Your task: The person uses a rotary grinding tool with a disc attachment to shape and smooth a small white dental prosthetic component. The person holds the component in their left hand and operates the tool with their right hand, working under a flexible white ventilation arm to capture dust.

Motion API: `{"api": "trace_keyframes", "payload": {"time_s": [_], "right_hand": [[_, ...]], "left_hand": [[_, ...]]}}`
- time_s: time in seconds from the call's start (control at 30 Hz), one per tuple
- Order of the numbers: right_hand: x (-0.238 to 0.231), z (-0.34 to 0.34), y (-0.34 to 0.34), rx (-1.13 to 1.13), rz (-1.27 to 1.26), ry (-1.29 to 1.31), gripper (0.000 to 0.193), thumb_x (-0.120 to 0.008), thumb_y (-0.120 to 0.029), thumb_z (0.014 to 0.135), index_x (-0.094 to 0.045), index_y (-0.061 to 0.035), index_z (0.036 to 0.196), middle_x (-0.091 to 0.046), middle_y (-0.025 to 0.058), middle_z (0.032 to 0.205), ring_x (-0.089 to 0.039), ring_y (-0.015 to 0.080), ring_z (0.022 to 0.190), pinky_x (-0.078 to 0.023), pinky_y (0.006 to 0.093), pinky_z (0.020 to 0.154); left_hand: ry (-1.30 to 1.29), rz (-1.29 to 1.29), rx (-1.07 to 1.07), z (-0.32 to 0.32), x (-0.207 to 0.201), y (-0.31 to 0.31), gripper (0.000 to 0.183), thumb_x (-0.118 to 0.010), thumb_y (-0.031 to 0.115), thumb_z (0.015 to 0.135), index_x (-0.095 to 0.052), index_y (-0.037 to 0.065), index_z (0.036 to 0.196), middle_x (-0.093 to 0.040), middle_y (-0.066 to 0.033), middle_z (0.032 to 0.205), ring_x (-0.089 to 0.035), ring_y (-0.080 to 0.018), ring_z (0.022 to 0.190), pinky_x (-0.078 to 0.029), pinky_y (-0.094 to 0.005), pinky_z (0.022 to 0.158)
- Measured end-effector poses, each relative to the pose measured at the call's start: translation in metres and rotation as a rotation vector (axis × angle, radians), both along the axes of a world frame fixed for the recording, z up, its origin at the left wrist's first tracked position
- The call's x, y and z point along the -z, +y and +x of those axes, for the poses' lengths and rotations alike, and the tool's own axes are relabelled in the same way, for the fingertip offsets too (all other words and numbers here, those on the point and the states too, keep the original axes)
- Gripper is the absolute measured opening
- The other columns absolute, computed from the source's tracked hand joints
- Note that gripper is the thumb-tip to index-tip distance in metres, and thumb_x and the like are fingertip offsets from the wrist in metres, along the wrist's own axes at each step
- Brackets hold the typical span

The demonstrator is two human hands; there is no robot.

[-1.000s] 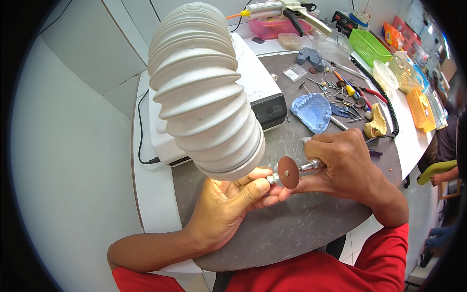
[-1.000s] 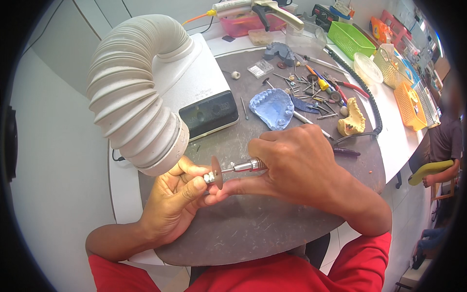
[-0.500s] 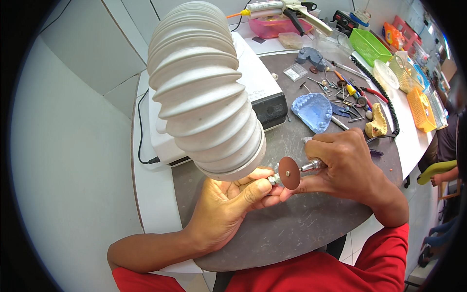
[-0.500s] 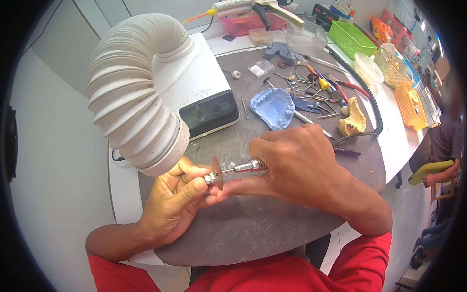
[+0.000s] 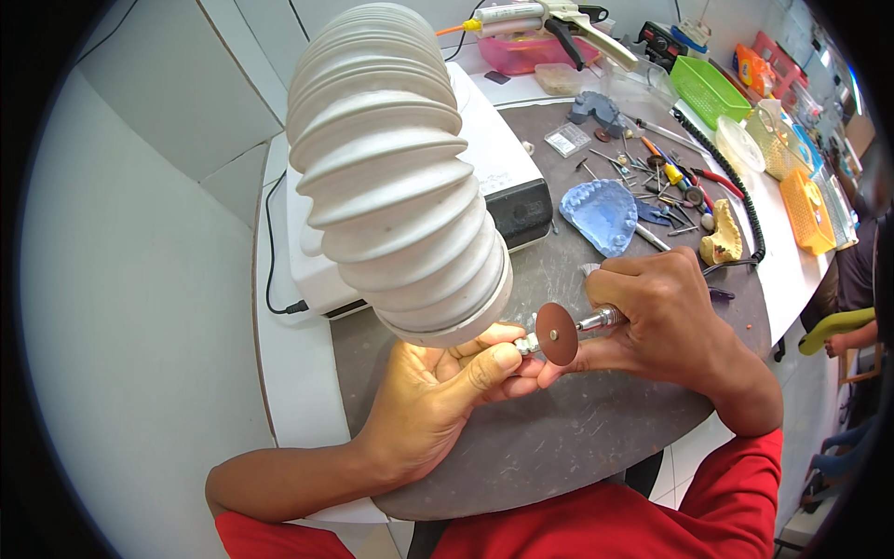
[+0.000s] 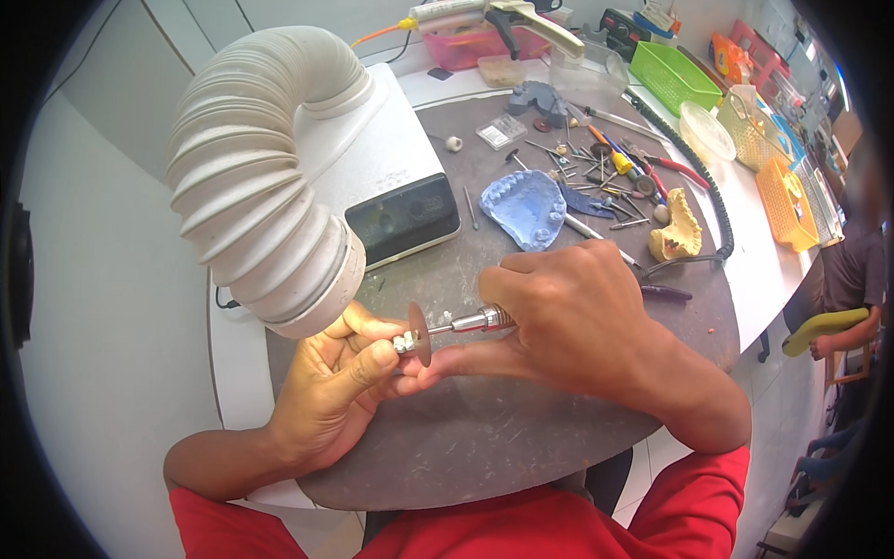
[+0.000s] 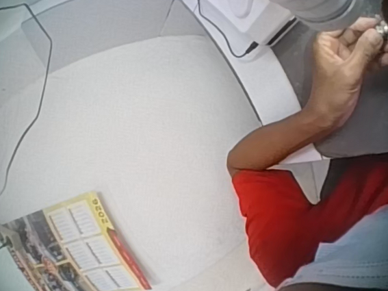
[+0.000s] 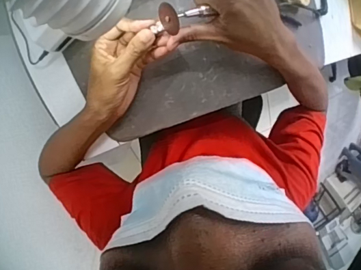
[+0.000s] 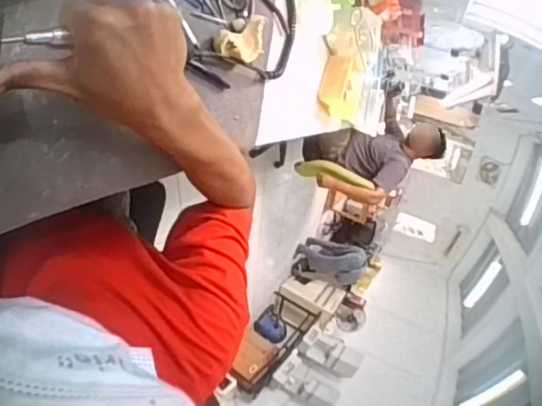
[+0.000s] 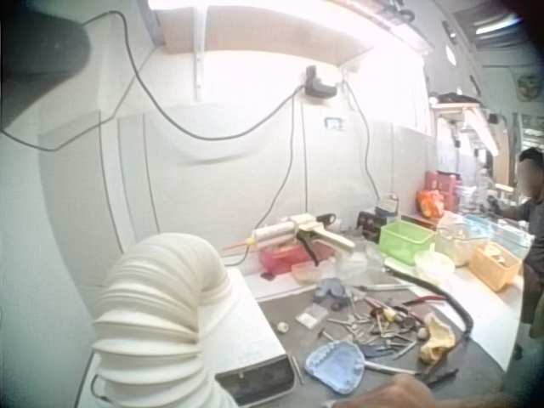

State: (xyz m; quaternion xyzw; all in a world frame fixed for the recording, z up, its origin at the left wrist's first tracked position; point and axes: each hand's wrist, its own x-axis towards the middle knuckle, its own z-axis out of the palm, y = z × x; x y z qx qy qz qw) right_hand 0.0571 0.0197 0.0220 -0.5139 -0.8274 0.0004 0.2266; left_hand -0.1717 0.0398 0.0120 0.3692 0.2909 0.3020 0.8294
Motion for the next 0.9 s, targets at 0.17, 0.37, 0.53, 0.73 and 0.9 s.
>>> {"api": "trace_keyframes", "payload": {"time_s": [0.17,0.37,0.53,0.73,0.9], "right_hand": [[0.0013,-0.0007,-0.0003,-0.003,0.02,0.002,0.065,-0.075,-0.065,0.069,-0.05,-0.0073,0.052,-0.049,0.0051,0.049,-0.054,0.0227,0.041,-0.04,0.0348,0.041],[0.0001,-0.001,-0.0006,-0.011,0.014,-0.008,0.063,-0.075,-0.064,0.069,-0.052,-0.0071,0.053,-0.05,0.0049,0.05,-0.054,0.0227,0.042,-0.041,0.0349,0.041],[0.0009,-0.0007,-0.0008,-0.006,0.023,-0.02,0.063,-0.075,-0.063,0.07,-0.051,-0.0073,0.053,-0.05,0.0048,0.05,-0.055,0.0227,0.042,-0.041,0.0345,0.042],[0.0023,-0.0016,0.0002,-0.013,0.026,-0.006,0.064,-0.075,-0.064,0.069,-0.05,-0.0075,0.053,-0.048,0.0048,0.05,-0.055,0.0229,0.042,-0.041,0.0347,0.041],[0.0017,-0.0012,-0.0003,-0.016,0.018,-0.002,0.064,-0.075,-0.064,0.069,-0.05,-0.0072,0.053,-0.048,0.005,0.05,-0.054,0.0231,0.042,-0.04,0.0346,0.041]], "left_hand": [[-0.001,0.013,0.0,0.0001,0.001,-0.0003,0.01,-0.058,0.009,0.098,-0.056,0.003,0.106,-0.064,-0.0109,0.098,-0.065,-0.016,0.093,-0.057,-0.0306,0.083],[-0.008,0.007,0.004,-0.0007,0.0013,-0.0008,0.01,-0.058,0.008,0.098,-0.056,0.003,0.106,-0.064,-0.0111,0.099,-0.065,-0.0158,0.092,-0.058,-0.0302,0.083],[0.0,0.007,-0.001,-0.0005,0.0014,-0.0009,0.01,-0.057,0.008,0.098,-0.056,0.002,0.106,-0.064,-0.0109,0.098,-0.065,-0.0156,0.091,-0.058,-0.0296,0.082],[0.007,0.015,0.001,-0.0011,0.0011,-0.0005,0.011,-0.058,0.009,0.098,-0.057,0.001,0.105,-0.064,-0.0113,0.098,-0.066,-0.0154,0.09,-0.058,-0.0292,0.081],[0.014,0.014,-0.007,-0.0002,-0.001,-0.0015,0.012,-0.059,0.011,0.097,-0.057,0.002,0.105,-0.064,-0.0115,0.097,-0.066,-0.0158,0.09,-0.058,-0.0291,0.081]]}}
